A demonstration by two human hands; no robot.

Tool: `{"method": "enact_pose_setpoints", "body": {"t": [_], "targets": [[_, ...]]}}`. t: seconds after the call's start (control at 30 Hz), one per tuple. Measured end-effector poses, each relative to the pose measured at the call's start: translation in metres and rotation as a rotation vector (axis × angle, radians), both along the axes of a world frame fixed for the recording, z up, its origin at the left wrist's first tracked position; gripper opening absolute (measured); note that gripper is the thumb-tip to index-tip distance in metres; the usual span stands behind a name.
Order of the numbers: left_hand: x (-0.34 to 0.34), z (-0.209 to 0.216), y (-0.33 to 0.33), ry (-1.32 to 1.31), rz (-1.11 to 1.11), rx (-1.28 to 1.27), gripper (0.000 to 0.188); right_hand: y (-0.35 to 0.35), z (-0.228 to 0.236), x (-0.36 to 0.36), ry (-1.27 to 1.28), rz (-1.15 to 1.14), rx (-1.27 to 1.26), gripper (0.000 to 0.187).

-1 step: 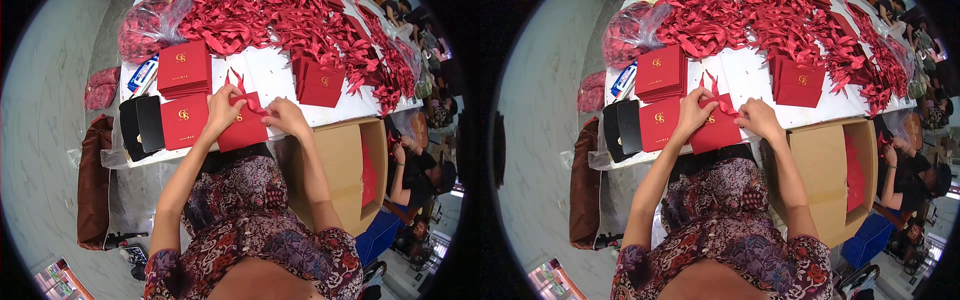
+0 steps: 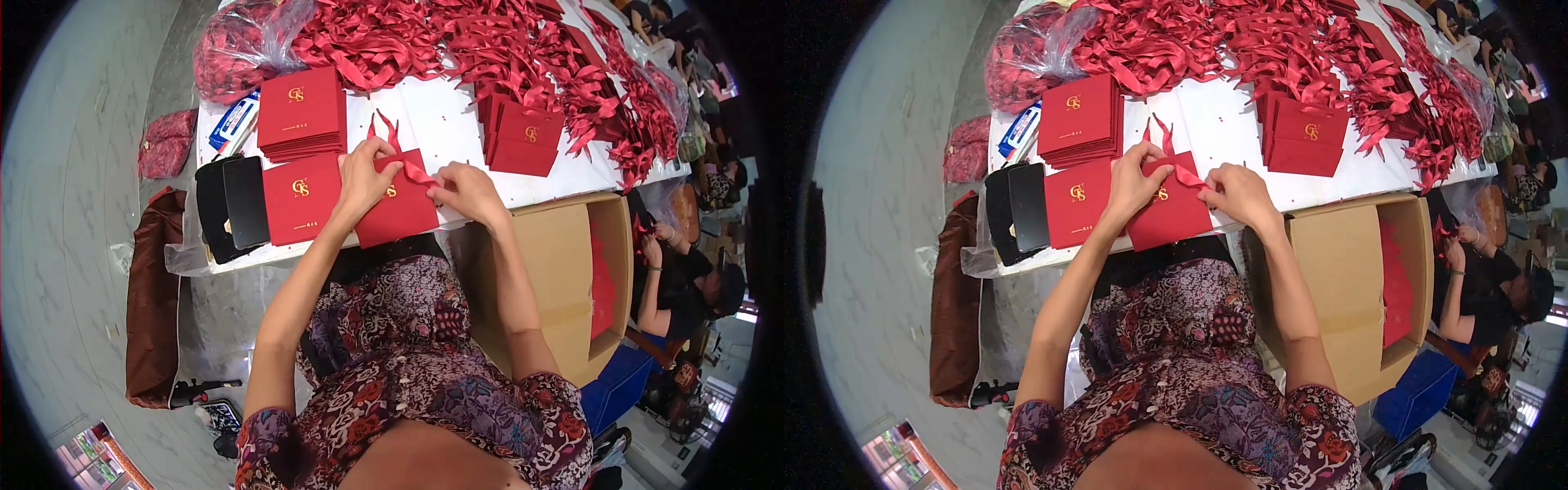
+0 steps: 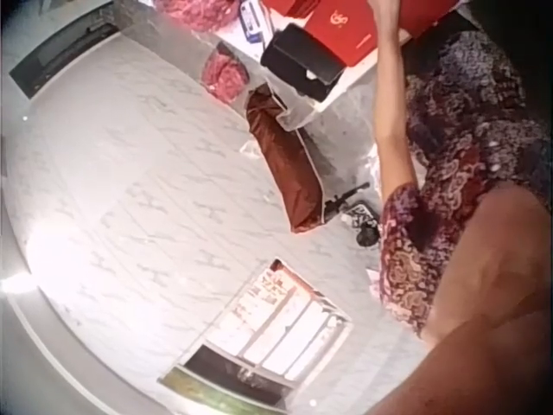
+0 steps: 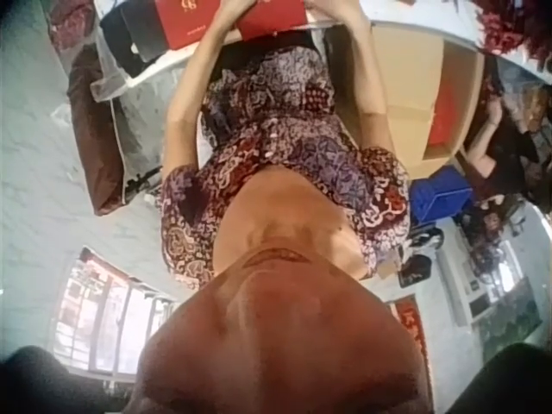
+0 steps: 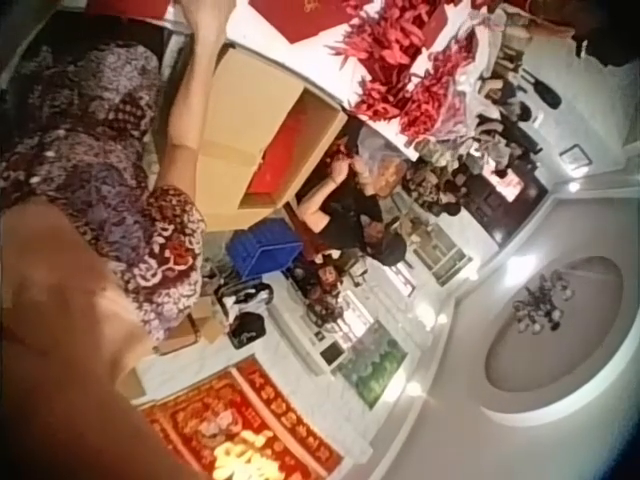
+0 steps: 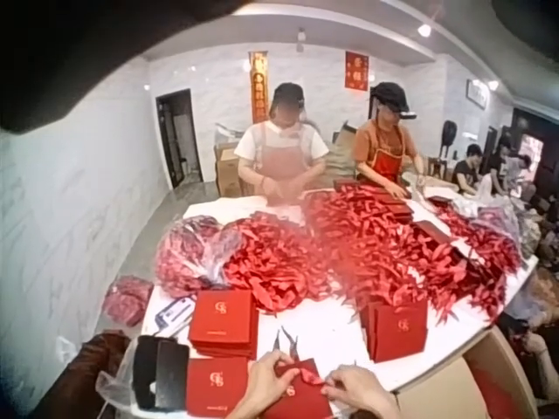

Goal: Assembling red gift boxes and tying red ribbons around them.

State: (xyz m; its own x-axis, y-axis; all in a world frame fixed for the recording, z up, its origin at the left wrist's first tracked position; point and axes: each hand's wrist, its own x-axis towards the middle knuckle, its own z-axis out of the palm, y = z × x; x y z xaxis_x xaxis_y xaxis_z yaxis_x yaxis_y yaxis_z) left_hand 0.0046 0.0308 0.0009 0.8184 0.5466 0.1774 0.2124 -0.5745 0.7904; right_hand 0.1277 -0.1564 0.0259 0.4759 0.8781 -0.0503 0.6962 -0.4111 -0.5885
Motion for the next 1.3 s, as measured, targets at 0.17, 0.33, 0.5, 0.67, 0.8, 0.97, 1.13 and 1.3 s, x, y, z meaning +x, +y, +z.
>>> {"method": "enact_pose_setpoints", "body": {"t": [0.17,0.33,0.5,0.67,0.8,0.97,1.13,1.3], "targets": [[0.000,0.001,-0.018,-0.144,0.123,0.353,0.013,0.014,0.002,-0.005,0.499,-0.253,0.200,0.024],[-0.015,-0.012,-0.073,-0.276,-0.028,-0.479,0.025,0.040,-0.019,-0.012,0.704,-0.352,0.507,0.018],[-0.037,-0.028,-0.086,-0.212,-0.184,-0.782,0.022,0.048,-0.017,-0.010,0.530,-0.411,0.475,0.021],[-0.054,-0.018,-0.061,-0.018,-0.155,-0.742,0.014,0.029,-0.031,0.007,0.270,-0.498,0.441,0.021],[-0.059,-0.020,-0.030,-0.006,-0.119,-0.741,0.014,0.025,-0.001,-0.021,-0.028,-0.340,0.559,0.022],[-0.047,-0.010,-0.017,-0.039,-0.124,-0.941,0.016,0.028,0.013,-0.057,0.146,0.120,0.527,0.029],[-0.050,-0.012,-0.012,0.023,-0.077,-0.902,0.020,0.034,0.000,-0.062,0.255,0.041,0.462,0.025],[-0.055,-0.009,-0.009,0.008,-0.116,-0.933,0.017,0.035,-0.013,-0.062,0.018,0.050,0.492,0.016]]}}
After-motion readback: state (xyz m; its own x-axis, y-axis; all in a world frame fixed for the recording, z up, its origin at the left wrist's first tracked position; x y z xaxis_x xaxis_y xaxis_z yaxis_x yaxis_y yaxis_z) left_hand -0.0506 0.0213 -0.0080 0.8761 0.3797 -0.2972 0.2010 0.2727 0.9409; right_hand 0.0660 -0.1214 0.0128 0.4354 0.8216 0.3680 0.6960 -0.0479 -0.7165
